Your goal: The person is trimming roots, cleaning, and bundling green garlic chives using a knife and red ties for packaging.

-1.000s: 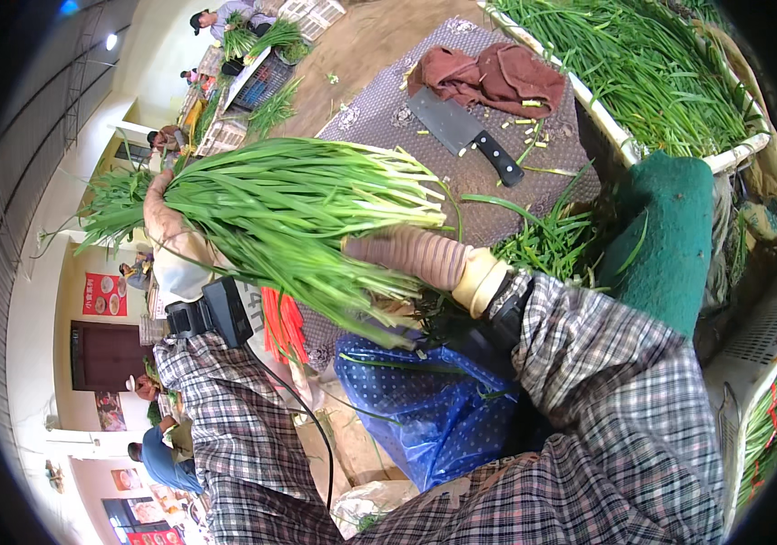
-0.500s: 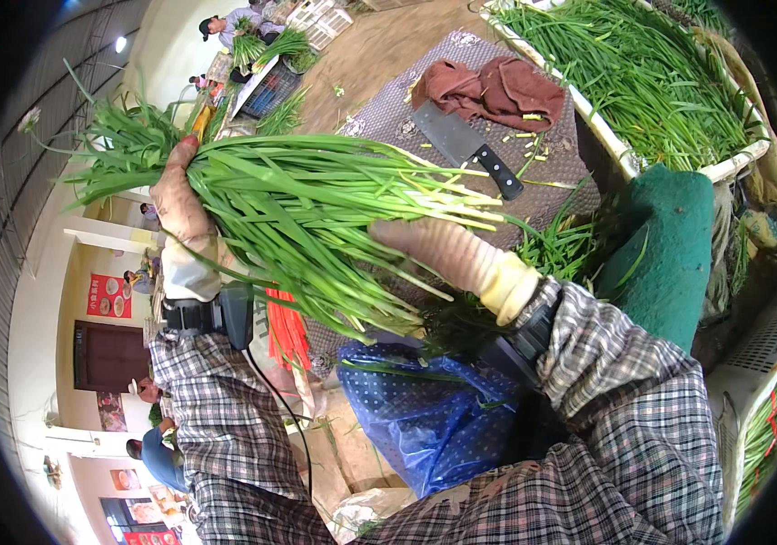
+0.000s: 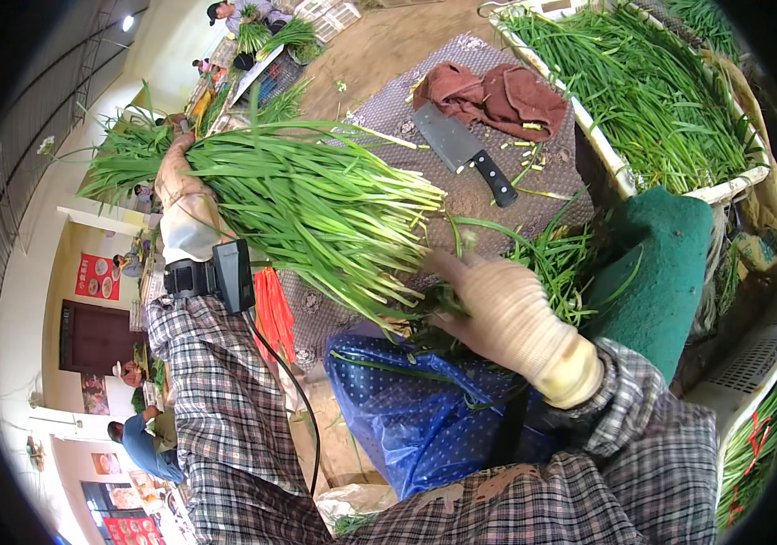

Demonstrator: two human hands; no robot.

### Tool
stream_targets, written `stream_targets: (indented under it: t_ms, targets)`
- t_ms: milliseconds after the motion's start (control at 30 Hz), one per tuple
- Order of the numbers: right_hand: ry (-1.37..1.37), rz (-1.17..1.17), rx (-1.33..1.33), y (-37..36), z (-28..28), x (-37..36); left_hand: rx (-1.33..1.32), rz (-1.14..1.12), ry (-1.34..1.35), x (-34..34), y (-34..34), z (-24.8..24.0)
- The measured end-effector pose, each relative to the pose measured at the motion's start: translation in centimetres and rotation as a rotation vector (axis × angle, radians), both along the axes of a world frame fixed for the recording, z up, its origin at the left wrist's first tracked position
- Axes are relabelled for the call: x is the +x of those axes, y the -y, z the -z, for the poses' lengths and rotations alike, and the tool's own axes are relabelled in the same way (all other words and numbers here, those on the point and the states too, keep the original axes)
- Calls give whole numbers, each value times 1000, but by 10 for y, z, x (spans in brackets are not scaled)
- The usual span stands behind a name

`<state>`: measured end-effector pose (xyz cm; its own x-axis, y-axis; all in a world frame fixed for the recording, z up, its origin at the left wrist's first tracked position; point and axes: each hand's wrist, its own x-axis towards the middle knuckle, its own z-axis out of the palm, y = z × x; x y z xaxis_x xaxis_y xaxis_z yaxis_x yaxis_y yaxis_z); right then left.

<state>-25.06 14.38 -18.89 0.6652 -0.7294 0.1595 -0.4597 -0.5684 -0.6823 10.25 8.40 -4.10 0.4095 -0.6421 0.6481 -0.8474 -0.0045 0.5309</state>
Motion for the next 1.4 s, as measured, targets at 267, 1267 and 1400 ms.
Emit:
stream_targets:
  t_ms: [267,1267,1400]
  targets:
    - [-86,-188,53,3,50,36,53,15,193,35,3,15]
    - [-86,-119,154,-13,69,11,207,204,-133,130,8,9]
    - [142,87,147,15,82,60,96,132,-640,55,13,-9]
